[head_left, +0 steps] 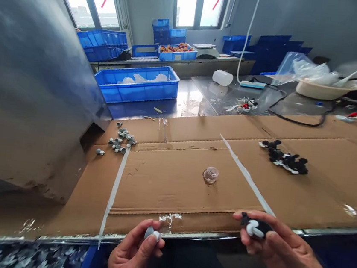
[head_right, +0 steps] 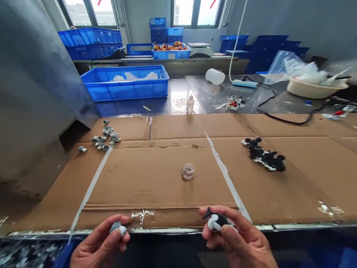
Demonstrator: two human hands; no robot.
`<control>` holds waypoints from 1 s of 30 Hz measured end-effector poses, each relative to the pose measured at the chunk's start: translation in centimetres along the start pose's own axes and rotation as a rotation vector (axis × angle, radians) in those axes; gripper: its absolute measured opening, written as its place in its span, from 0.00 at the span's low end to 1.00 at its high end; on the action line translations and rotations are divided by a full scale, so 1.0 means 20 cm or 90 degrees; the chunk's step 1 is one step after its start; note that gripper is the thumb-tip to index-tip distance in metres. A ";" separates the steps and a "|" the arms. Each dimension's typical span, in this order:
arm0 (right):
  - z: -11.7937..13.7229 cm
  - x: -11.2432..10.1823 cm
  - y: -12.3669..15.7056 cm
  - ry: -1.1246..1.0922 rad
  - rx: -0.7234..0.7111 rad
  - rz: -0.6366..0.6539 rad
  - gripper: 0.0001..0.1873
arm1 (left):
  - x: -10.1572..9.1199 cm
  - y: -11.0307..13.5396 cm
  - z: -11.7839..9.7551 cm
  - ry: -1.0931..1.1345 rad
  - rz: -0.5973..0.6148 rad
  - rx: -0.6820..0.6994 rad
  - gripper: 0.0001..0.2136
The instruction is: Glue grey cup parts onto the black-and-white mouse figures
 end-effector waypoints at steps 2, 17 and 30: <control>-0.04 -0.01 -0.02 0.039 0.017 -0.007 0.18 | 0.00 0.00 0.01 0.018 -0.008 -0.021 0.21; -0.19 -0.04 -0.02 0.083 0.119 -0.011 0.20 | 0.00 0.03 0.02 0.075 -0.031 -0.030 0.20; -0.09 0.36 0.07 0.006 0.169 0.092 0.17 | 0.07 0.05 0.01 -0.029 0.093 0.054 0.14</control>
Point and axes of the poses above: each hand's wrist, its own y-axis away from the middle knuckle, its own x-axis out of the palm, z = x × y, the point moved 8 cm from there along -y, towards the middle knuckle, and after that the axes turned 13 degrees about y, right-handed, at the moved point
